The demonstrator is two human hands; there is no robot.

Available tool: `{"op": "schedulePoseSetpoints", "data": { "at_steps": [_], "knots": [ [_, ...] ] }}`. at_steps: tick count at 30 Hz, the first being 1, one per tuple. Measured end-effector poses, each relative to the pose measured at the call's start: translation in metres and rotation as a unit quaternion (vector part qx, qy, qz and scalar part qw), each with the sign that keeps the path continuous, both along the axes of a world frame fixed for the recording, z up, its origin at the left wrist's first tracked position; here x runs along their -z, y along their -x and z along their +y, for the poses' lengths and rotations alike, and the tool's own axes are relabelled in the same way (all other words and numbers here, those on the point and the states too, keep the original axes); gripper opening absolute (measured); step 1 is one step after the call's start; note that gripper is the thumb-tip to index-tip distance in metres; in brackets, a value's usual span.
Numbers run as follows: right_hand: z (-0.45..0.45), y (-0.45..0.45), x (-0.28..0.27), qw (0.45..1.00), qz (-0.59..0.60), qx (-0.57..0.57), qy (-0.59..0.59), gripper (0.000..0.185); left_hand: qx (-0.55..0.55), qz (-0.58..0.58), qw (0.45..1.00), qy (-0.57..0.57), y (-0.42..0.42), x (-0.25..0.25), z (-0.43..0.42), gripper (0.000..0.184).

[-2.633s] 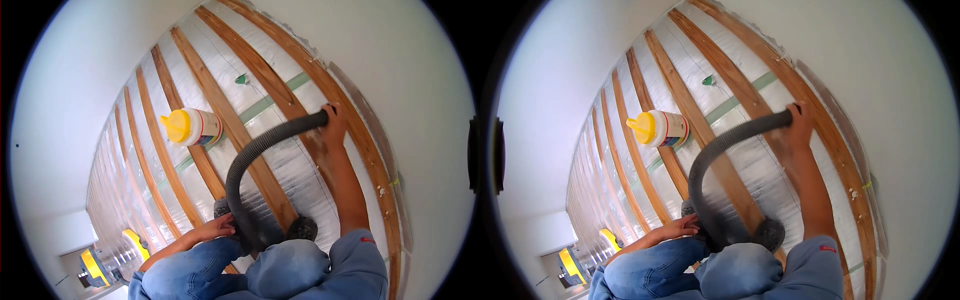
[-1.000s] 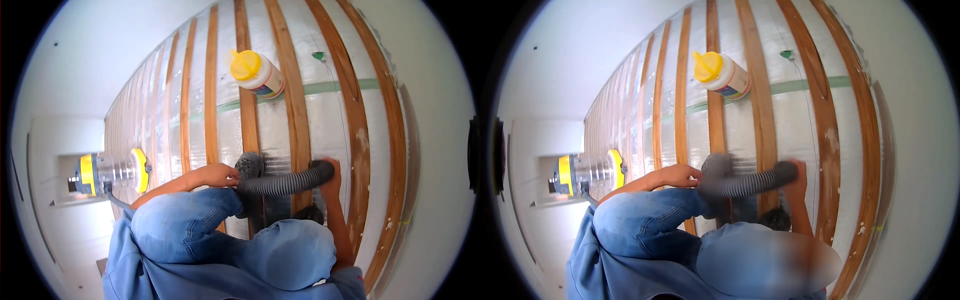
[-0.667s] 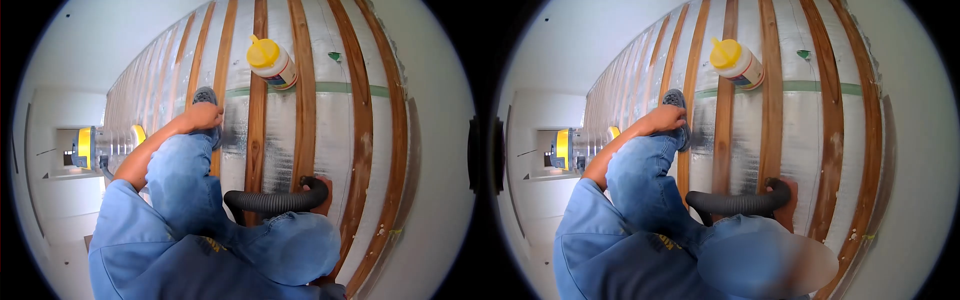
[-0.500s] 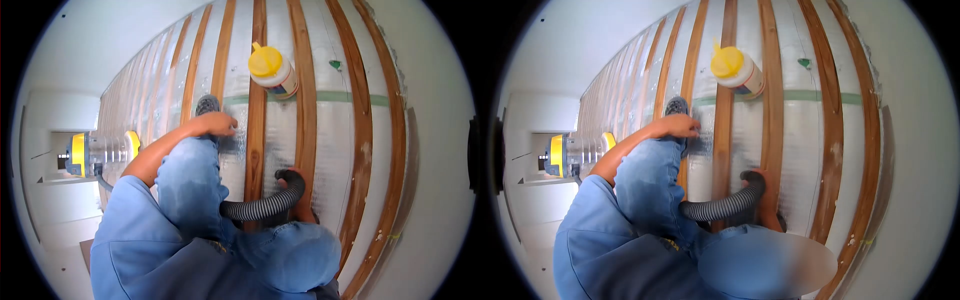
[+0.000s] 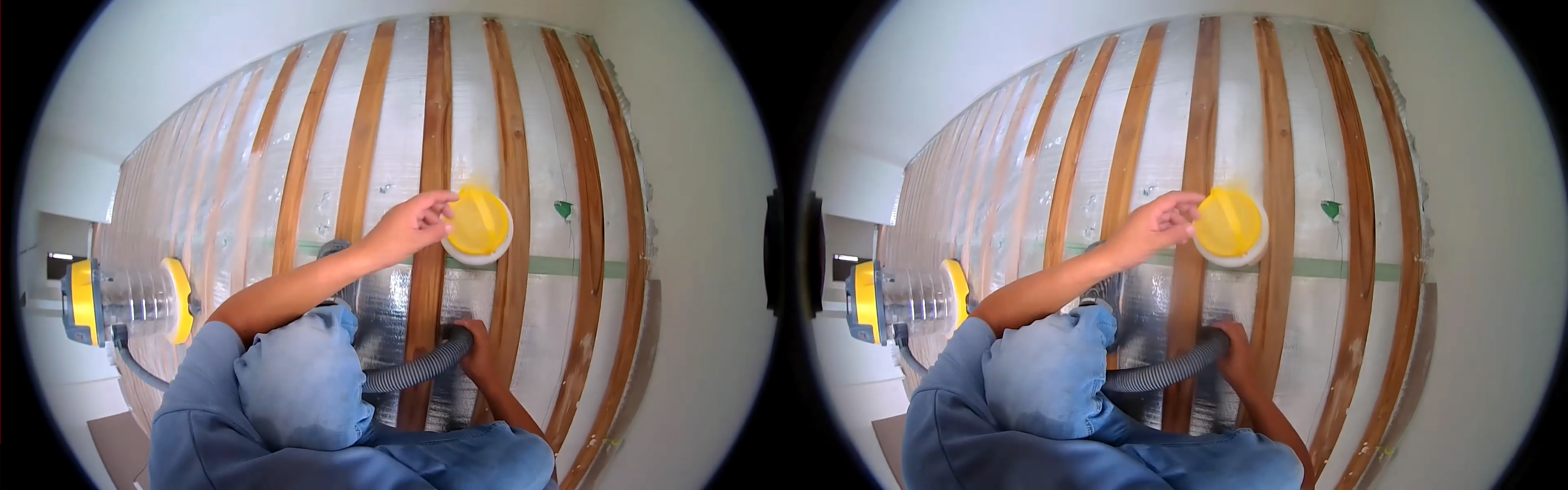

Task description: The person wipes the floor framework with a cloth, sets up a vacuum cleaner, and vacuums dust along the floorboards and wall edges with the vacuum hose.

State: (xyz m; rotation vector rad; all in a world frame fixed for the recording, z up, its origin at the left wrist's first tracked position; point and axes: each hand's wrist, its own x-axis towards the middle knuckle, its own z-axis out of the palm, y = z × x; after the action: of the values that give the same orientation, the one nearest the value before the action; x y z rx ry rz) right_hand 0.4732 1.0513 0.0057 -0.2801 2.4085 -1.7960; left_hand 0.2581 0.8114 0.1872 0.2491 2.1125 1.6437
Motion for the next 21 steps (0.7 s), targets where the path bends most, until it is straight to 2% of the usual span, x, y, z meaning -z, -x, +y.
{"op": "schedulePoseSetpoints", "data": {
  "at_steps": [1, 2, 3, 4, 5, 6, 8, 10, 11, 12, 13, 14, 15, 16, 17, 19, 20, 21],
  "knots": [
    [0.005, -0.003, -0.003, 1.0, 0.003, 0.006, -0.007, 0.054, 0.014, 0.119, 0.991, 0.065, 0.015, -0.007, 0.008, 0.044],
    [0.011, -0.007, -0.008, 0.998, -0.011, 0.056, 0.013, 0.053, 0.066, 0.262, 0.954, 0.128, 0.03, -0.012, 0.013, 0.046],
    [0.016, -0.01, -0.015, 0.993, -0.026, 0.107, 0.034, 0.053, 0.115, 0.398, 0.89, 0.189, 0.043, -0.015, 0.018, 0.049],
    [0.024, -0.012, -0.029, 0.99, -0.039, 0.136, 0.006, 0.05, 0.118, 0.403, 0.889, 0.181, 0.056, -0.011, 0.024, 0.049],
    [0.035, -0.015, -0.04, 0.985, -0.051, 0.166, -0.023, 0.048, 0.176, 0.463, 0.857, 0.14, 0.07, -0.002, 0.03, 0.045],
    [0.045, -0.03, -0.025, 0.968, -0.116, 0.221, 0.024, 0.046, 0.231, 0.518, 0.818, 0.098, 0.082, 0.007, 0.034, 0.042],
    [0.062, -0.035, -0.047, 0.963, -0.034, 0.252, -0.087, 0.045, 0.266, 0.493, 0.824, 0.081, 0.092, 0.022, 0.043, 0.035],
    [0.084, -0.036, -0.075, 0.941, -0.016, 0.308, -0.142, 0.042, 0.297, 0.47, 0.829, 0.062, 0.106, 0.025, 0.045, 0.028],
    [0.099, -0.039, -0.08, 0.939, -0.006, 0.332, -0.089, 0.043, 0.285, 0.474, 0.832, 0.048, 0.112, 0.026, 0.043, 0.024],
    [0.104, -0.029, -0.121, 0.929, -0.057, 0.335, -0.15, 0.042, 0.274, 0.476, 0.835, 0.034, 0.118, 0.024, 0.04, 0.021],
    [0.117, -0.035, -0.12, 0.907, -0.012, 0.397, -0.139, 0.04, 0.271, 0.477, 0.836, 0.025, 0.126, 0.02, 0.032, 0.021],
    [0.129, -0.04, -0.129, 0.875, 0.048, 0.42, -0.237, 0.04, 0.221, 0.459, 0.86, 0.018, 0.138, 0.015, 0.018, 0.021],
    [0.142, -0.046, -0.139, 0.862, 0.051, 0.445, -0.238, 0.042, 0.172, 0.438, 0.882, 0.012, 0.149, 0.011, 0.001, 0.022],
    [0.151, -0.051, -0.147, 0.847, 0.052, 0.472, -0.238, 0.043, 0.174, 0.437, 0.883, 0.005, 0.161, 0.0, -0.019, 0.022],
    [0.157, -0.053, -0.155, 0.844, 0.05, 0.475, -0.243, 0.043, 0.145, 0.394, 0.908, 0.003, 0.173, -0.018, -0.044, 0.022],
    [0.166, -0.047, -0.174, 0.777, 0.05, 0.54, -0.319, 0.046, 0.107, 0.346, 0.932, -0.004, 0.184, -0.045, -0.089, 0.023],
    [0.165, -0.036, -0.183, 0.778, 0.054, 0.535, -0.325, 0.046, 0.082, 0.342, 0.936, 0.002, 0.19, -0.056, -0.11, 0.022],
    [0.16, -0.017, -0.191, 0.789, 0.062, 0.587, -0.17, 0.048, 0.057, 0.339, 0.939, 0.01, 0.196, -0.062, -0.131, 0.021]
  ]
}}
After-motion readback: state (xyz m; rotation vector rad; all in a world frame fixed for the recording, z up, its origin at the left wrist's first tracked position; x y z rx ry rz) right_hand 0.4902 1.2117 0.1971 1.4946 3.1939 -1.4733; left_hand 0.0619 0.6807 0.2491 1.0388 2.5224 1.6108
